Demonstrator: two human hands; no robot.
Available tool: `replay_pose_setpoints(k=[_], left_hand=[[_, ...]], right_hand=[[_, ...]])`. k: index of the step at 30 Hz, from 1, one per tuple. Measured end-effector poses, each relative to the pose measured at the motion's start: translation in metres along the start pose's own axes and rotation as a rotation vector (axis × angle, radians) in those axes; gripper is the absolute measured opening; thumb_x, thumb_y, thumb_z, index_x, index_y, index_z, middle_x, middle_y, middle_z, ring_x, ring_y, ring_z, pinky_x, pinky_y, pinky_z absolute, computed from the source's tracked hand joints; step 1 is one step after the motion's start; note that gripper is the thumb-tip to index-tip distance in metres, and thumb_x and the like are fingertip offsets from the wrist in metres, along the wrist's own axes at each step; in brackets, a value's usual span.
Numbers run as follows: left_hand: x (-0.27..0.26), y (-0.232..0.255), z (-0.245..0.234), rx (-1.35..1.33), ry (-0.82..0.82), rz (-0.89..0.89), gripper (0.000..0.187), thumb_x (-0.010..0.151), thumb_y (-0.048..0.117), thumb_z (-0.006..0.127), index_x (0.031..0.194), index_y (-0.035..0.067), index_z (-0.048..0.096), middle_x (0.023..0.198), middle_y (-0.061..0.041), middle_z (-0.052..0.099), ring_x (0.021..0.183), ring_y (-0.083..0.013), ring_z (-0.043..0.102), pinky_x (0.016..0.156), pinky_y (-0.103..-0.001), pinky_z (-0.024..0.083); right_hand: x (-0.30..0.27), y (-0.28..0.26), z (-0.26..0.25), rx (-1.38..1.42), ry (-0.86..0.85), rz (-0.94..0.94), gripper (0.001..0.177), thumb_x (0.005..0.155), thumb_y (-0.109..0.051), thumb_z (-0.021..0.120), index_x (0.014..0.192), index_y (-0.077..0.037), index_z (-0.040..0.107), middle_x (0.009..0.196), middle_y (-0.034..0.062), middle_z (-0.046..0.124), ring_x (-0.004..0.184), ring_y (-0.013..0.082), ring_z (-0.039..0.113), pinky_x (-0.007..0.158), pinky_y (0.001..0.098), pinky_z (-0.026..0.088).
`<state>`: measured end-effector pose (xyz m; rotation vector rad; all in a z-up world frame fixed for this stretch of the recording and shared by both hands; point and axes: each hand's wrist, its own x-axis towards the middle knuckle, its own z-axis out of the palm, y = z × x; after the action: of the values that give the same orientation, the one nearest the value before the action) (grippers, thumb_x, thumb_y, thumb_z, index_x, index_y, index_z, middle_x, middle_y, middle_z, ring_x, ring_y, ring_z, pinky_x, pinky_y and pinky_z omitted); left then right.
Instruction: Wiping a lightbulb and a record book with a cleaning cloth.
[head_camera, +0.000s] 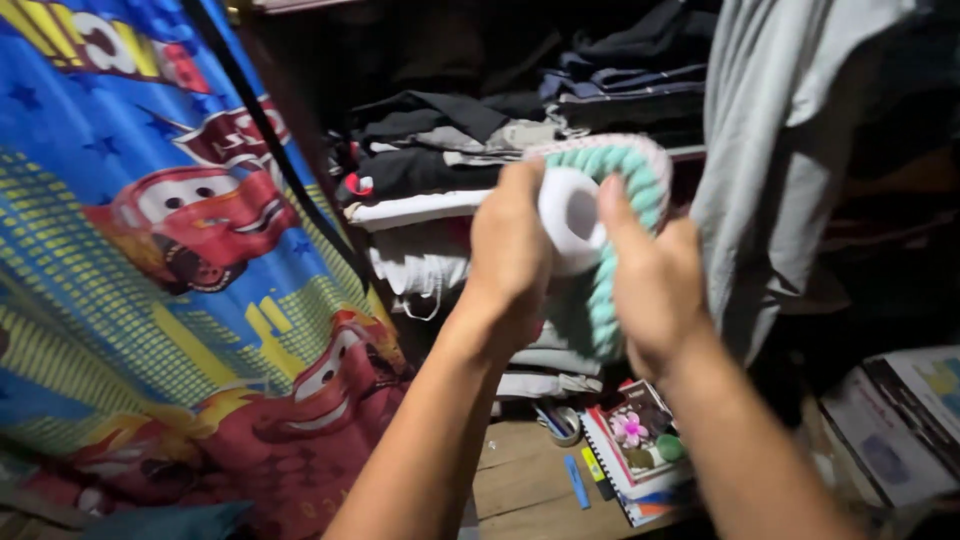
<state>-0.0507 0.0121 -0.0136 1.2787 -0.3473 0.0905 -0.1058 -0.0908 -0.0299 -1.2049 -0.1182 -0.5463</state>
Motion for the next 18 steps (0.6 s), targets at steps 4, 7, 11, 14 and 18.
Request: replay_pose_setpoints(k=[4,7,11,14,18], left_hand=[[0.031,-0.019,-0.043,0.413,0.217,0.551,0.043,0.104,0.034,0.038,0.093,0.002,0.065,0.083,-0.008,0.070,0.074,-0.0159,0.067,0.069,-0.036,0.053],[0.027,-0.016,-0.058,0.042,0.138,0.328,0.051,0.110,0.034,0.037,0.081,-0.003,0.059,0.075,-0.015,0.064,0.067,-0.0224,0.056,0.066,-0.042,0.050],[0.029,-0.038,-0.089,0.410,0.087,0.482,0.053,0.111,0.040,0.028,0.092,0.001,0.059,0.084,-0.014,0.065,0.076,-0.0213,0.056,0.071,-0.040,0.048],[0.009,-0.022,-0.100,0.519,0.013,0.486,0.050,0.113,0.040,0.030,0.098,0.001,0.057,0.088,-0.012,0.062,0.081,-0.0190,0.054,0.075,-0.036,0.047],[0.033,-0.033,-0.124,0.131,-0.073,0.494,0.046,0.117,0.042,0.038,0.102,0.001,0.054,0.090,-0.004,0.054,0.082,-0.0137,0.048,0.075,-0.031,0.047]], right_hand=[[-0.037,0.002,0.041,-0.233,-0.069,-0.300,0.034,0.106,-0.022,0.053,0.123,0.003,0.069,0.115,0.0054,0.075,0.106,0.0133,0.068,0.095,0.0273,0.054],[-0.047,-0.002,0.066,-0.550,-0.075,-0.671,0.039,0.107,-0.013,0.058,0.132,0.017,0.054,0.136,0.0215,0.059,0.126,0.0259,0.057,0.103,0.0354,0.045],[-0.009,0.025,0.071,-0.240,-0.208,-0.359,0.031,0.106,-0.020,0.055,0.122,0.006,0.063,0.110,0.0059,0.071,0.097,0.0124,0.064,0.086,0.0280,0.051],[0.009,0.045,0.078,-0.114,-0.168,-0.154,0.032,0.109,-0.023,0.056,0.107,0.005,0.072,0.095,0.0043,0.073,0.083,0.0115,0.063,0.074,0.0293,0.051],[-0.004,0.060,0.098,-0.176,-0.170,-0.214,0.033,0.109,-0.024,0.051,0.110,-0.001,0.074,0.098,-0.0001,0.074,0.087,0.0064,0.062,0.080,0.0254,0.053]])
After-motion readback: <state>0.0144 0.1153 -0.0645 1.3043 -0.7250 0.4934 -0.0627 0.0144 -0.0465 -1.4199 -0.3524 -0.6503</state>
